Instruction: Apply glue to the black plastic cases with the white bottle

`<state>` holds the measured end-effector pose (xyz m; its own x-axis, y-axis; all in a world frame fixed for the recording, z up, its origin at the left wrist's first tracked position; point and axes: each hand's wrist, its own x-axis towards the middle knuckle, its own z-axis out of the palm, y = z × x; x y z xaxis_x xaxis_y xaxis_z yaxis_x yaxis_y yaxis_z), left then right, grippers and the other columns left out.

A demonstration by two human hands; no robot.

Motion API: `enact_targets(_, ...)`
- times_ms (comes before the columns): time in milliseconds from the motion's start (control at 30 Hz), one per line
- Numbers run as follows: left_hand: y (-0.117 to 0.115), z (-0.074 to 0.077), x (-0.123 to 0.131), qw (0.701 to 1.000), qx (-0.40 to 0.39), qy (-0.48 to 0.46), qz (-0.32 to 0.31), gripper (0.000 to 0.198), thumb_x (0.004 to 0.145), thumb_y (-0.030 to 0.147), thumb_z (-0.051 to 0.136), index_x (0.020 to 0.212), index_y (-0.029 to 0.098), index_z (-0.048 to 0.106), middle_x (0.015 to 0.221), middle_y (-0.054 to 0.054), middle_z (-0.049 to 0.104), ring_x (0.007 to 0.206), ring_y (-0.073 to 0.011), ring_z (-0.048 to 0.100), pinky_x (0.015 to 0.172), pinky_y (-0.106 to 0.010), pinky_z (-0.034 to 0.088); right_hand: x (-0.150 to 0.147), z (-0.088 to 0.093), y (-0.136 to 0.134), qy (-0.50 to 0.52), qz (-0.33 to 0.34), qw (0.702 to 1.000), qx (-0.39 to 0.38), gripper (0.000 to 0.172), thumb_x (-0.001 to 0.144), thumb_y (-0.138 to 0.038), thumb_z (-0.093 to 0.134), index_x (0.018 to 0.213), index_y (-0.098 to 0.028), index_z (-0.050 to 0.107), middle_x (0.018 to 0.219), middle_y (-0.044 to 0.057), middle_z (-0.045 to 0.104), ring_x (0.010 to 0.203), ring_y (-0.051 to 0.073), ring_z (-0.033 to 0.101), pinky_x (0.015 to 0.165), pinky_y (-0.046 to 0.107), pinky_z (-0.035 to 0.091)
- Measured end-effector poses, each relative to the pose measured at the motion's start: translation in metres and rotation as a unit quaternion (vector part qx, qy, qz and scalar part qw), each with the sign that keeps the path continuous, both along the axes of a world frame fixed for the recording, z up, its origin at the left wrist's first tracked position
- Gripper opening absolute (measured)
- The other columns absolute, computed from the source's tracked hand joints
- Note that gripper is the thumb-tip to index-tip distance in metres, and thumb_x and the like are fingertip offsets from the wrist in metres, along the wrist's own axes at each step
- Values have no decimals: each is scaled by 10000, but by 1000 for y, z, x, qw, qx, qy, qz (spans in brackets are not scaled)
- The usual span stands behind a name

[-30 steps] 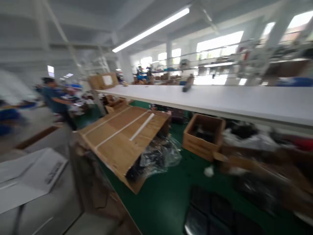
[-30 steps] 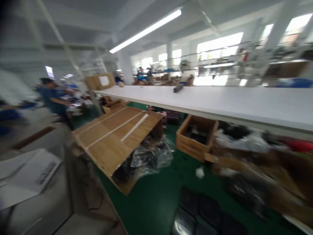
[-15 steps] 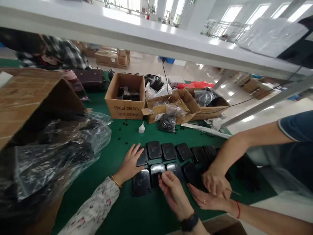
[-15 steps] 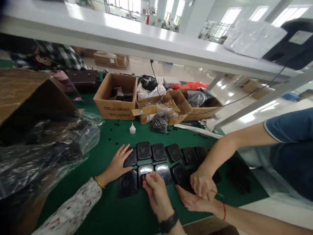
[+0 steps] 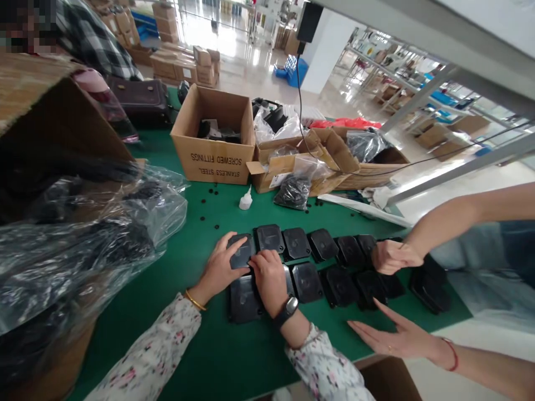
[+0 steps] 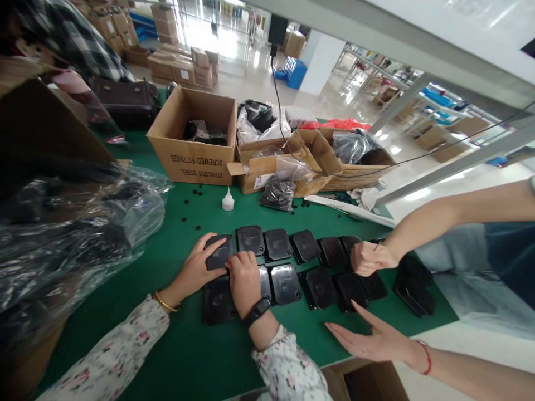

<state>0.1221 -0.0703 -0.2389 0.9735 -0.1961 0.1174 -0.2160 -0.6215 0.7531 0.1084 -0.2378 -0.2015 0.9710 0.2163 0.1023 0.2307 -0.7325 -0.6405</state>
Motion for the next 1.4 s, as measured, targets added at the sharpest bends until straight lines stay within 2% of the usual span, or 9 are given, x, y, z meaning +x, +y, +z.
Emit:
enact_targets(167, 1, -1, 0, 1000, -12, 5, -1, 690, 733, 357, 742, 1361, 269, 470, 1440, -91, 355, 1329, -291, 371, 1098, -449, 352, -1, 3, -2, -31, 64, 992, -107, 206, 898, -59, 493, 960, -180, 648, 932, 98, 615, 893, 260, 496, 796, 383, 441)
enact_targets(400, 2, 0, 1, 1000, -11, 3, -4, 705, 716, 334, 753, 1360, 284, 472, 1440, -80, 371, 1320, -293, 386, 1091, -454, 365, 14, 2, -3, -46, 68, 980, -179, 115, 886, -104, 556, 837, -188, 617, 832, 69, 593, 828, 244, 514, 730, 355, 442)
enact_targets(500, 2, -1, 1, 1000, -11, -4, -2, 706, 720, 339, 746, 1366, 297, 463, 1439, -73, 376, 1320, -295, 386, 1087, -462, 369, 14, 3, -5, -57, 87, 975, -196, 121, 902, -131, 550, 824, -190, 623, 831, 69, 589, 822, 240, 516, 727, 349, 449)
enact_targets(700, 2, -2, 1, 1000, -4, -15, -3, 705, 736, 366, 736, 1377, 301, 448, 1433, -81, 382, 1318, -295, 384, 1082, -469, 368, 23, 10, -17, -79, 204, 953, -208, 168, 913, -86, 507, 864, -162, 649, 847, 64, 601, 828, 213, 514, 754, 310, 467)
enact_targets(833, 2, -3, 2, 1000, -1, -15, -4, 694, 738, 372, 736, 1370, 297, 458, 1427, -87, 388, 1307, -295, 395, 1073, -469, 373, 33, 9, -23, -93, 258, 938, -213, 185, 916, -86, 495, 842, -157, 649, 827, 63, 595, 813, 214, 501, 752, 307, 471)
enact_targets(1067, 2, -2, 1, 1000, 1, -20, 1, 696, 719, 332, 746, 1359, 280, 478, 1432, -89, 390, 1311, -301, 397, 1082, -460, 368, 23, 0, -25, -110, 241, 938, -226, 205, 944, -85, 433, 924, -137, 631, 876, 82, 602, 837, 206, 516, 760, 319, 476)
enact_targets(1167, 1, -3, 1, 1000, 0, -21, 5, 700, 708, 309, 750, 1354, 287, 483, 1424, -84, 401, 1301, -299, 410, 1077, -461, 378, 27, 5, -25, -123, 287, 919, -241, 182, 931, -79, 458, 936, -118, 636, 869, 95, 614, 822, 219, 520, 717, 333, 473)
enact_targets(1300, 1, -7, 3, 1000, -2, -30, 3, 717, 693, 292, 767, 1351, 283, 484, 1422, -94, 395, 1303, -295, 407, 1073, -465, 382, 46, 15, -23, -128, 388, 876, -256, 174, 910, -94, 504, 809, -129, 641, 798, 88, 613, 783, 226, 513, 653, 334, 444)
enact_targets(1400, 0, -9, 3, 999, -2, -36, 5, 737, 683, 280, 776, 1356, 289, 476, 1418, -94, 397, 1303, -294, 406, 1070, -471, 386, 53, 14, -21, -116, 406, 868, -261, 185, 921, -117, 501, 797, -133, 637, 797, 83, 613, 792, 221, 511, 674, 331, 439)
